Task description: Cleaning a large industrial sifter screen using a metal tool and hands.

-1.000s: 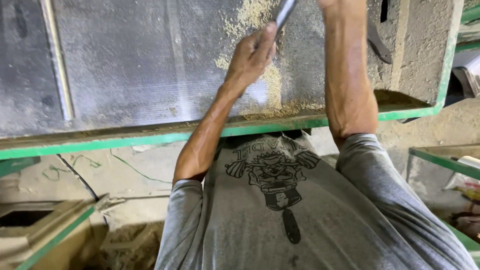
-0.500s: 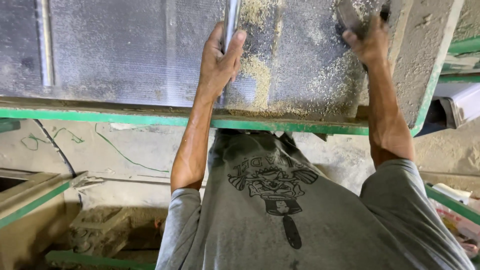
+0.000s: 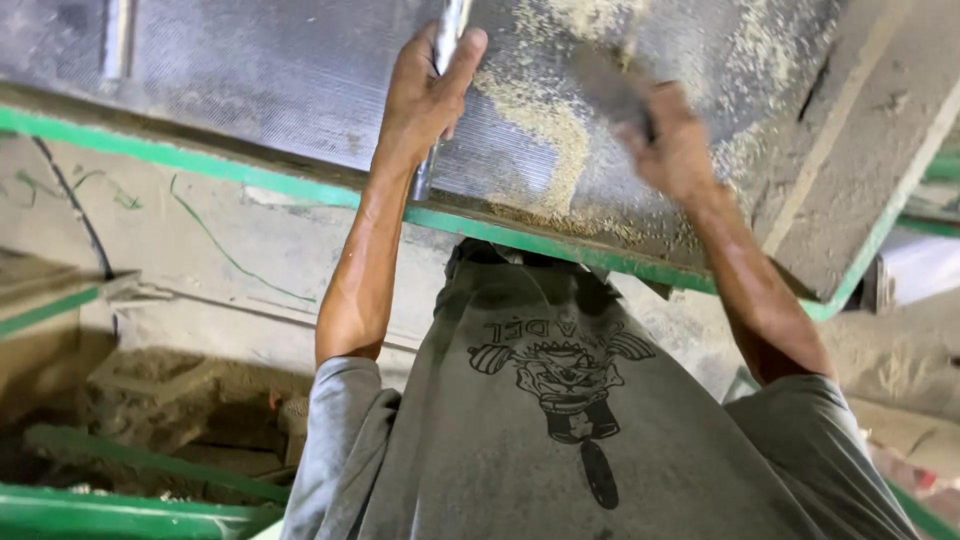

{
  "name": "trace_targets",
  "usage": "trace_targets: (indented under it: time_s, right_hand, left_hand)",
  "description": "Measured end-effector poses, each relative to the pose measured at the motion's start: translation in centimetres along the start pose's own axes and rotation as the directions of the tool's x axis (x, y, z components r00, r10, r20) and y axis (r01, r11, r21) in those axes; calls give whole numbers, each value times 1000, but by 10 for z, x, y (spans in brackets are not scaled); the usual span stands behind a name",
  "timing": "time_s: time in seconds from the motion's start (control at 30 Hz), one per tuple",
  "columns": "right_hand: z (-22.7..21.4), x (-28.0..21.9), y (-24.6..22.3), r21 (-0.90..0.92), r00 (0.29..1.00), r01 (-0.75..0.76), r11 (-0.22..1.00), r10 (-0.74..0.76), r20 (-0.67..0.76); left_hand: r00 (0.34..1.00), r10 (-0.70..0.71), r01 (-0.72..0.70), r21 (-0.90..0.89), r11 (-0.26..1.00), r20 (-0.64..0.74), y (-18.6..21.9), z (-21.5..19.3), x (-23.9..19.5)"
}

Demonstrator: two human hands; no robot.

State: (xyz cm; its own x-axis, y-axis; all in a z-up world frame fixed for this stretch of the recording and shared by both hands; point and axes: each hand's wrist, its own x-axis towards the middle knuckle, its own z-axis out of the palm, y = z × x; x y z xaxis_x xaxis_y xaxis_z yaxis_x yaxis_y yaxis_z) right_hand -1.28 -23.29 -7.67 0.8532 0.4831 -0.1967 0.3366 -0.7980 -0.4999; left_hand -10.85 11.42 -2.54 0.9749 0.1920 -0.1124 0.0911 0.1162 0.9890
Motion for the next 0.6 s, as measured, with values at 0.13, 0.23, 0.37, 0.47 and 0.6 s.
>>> trace_targets:
  time_s: [0.13,0.23,0.37,0.47,0.6]
  right_hand:
    - [51,34,-111,-1,870,487,873,-485,89]
    - [118,68,-153,19,768,636,771,-635,83]
    - [129,46,-191,243,724,583,775,-631,278]
    - [95,12,-142,104,633,670,735,-638,438]
    - [67,4,-57,161,543,709,687,-676,498]
  left_hand:
    - [990,42,27,480,877,-132,-22,-24,-1]
    - [973,130,38,691,722,-190,-20,-37,-1]
    - [943,132,151,747,647,-305,22,-26,-12]
    - [907,147,211,726,654,-396,41,-13,-44]
    - [874,230,169,713,680,-427,36,-7,-70]
